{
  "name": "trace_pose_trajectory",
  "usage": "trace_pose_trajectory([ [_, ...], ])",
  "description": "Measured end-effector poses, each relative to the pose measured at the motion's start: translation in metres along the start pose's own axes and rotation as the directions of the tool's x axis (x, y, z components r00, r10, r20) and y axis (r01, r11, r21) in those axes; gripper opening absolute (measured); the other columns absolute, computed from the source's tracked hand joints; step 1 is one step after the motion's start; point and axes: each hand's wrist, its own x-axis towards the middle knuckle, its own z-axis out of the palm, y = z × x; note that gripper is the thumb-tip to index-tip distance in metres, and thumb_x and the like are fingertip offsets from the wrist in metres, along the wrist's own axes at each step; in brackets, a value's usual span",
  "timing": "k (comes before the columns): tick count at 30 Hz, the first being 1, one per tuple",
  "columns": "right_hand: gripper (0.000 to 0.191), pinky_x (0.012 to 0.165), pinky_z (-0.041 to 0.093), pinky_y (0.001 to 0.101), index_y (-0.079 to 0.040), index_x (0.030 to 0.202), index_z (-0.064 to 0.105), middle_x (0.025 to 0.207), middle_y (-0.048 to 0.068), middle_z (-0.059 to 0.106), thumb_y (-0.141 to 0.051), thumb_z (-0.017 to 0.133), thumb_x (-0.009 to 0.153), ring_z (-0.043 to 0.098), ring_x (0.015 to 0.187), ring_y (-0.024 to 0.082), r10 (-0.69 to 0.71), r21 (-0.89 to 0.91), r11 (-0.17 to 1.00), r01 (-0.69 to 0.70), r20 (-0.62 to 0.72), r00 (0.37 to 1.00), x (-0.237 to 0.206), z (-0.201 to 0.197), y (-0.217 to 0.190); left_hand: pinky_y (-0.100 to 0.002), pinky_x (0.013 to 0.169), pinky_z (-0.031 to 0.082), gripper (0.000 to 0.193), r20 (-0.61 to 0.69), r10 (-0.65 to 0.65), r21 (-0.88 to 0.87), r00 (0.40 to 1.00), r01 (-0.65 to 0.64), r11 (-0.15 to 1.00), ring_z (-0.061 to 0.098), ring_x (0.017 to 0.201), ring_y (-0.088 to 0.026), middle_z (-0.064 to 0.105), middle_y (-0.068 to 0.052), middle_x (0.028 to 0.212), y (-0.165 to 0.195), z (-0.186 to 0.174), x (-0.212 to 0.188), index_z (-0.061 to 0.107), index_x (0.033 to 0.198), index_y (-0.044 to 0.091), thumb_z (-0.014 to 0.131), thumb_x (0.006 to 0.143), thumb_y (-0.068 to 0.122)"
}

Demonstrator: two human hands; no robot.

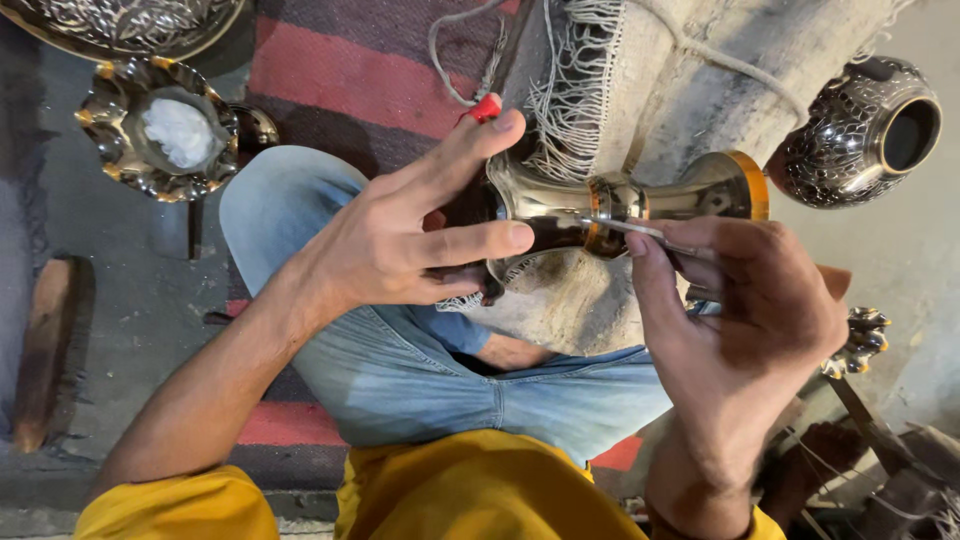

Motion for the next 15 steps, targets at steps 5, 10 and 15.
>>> trace_pose_trajectory([
  [5, 0.020, 0.076, 0.051, 0.0156, 0.004, 0.104, 0.067, 0.098, 0.007, 0.073, 0.007, 0.083, 0.091, 0.064, 0.085, 0.003, 0.003, -0.131, 0.991, -0.005, -0.014, 1.000, -0.0027, -0.0031, 0.0001, -0.054, 0.133, 0.041, 0.088, -0.001, 0.015, -0.010, 1.000, -0.015, 1.000, 0.032, 0.159, -0.047, 0.026, -0.017, 0.169, -0.0006, -0.0001, 0.0018, 0.052, 0.148, 0.036, 0.096, 0.077, 0.010],
  [10, 0.021, 0.074, 0.053, 0.0149, 0.002, 0.105, 0.068, 0.098, 0.007, 0.074, 0.005, 0.084, 0.091, 0.067, 0.086, 0.003, -0.011, -0.146, 0.989, 0.008, -0.023, 1.000, -0.0030, -0.0038, 0.0030, -0.050, 0.126, 0.045, 0.084, -0.028, 0.052, 0.039, 0.998, -0.051, 0.998, 0.038, 0.154, -0.046, 0.028, -0.016, 0.170, -0.0005, -0.0020, 0.0025, 0.053, 0.149, 0.038, 0.096, 0.083, 0.009],
  [15, 0.021, 0.074, 0.054, 0.0167, 0.004, 0.104, 0.068, 0.099, 0.011, 0.074, 0.006, 0.085, 0.092, 0.068, 0.087, 0.006, -0.049, -0.227, 0.972, 0.054, 0.031, 0.998, -0.0002, -0.0076, 0.0007, -0.045, 0.120, 0.053, 0.084, -0.042, 0.095, 0.110, 0.995, -0.090, 0.990, 0.046, 0.150, -0.045, 0.030, -0.018, 0.169, -0.0018, -0.0043, 0.0050, 0.051, 0.152, 0.038, 0.096, 0.086, 0.014],
])
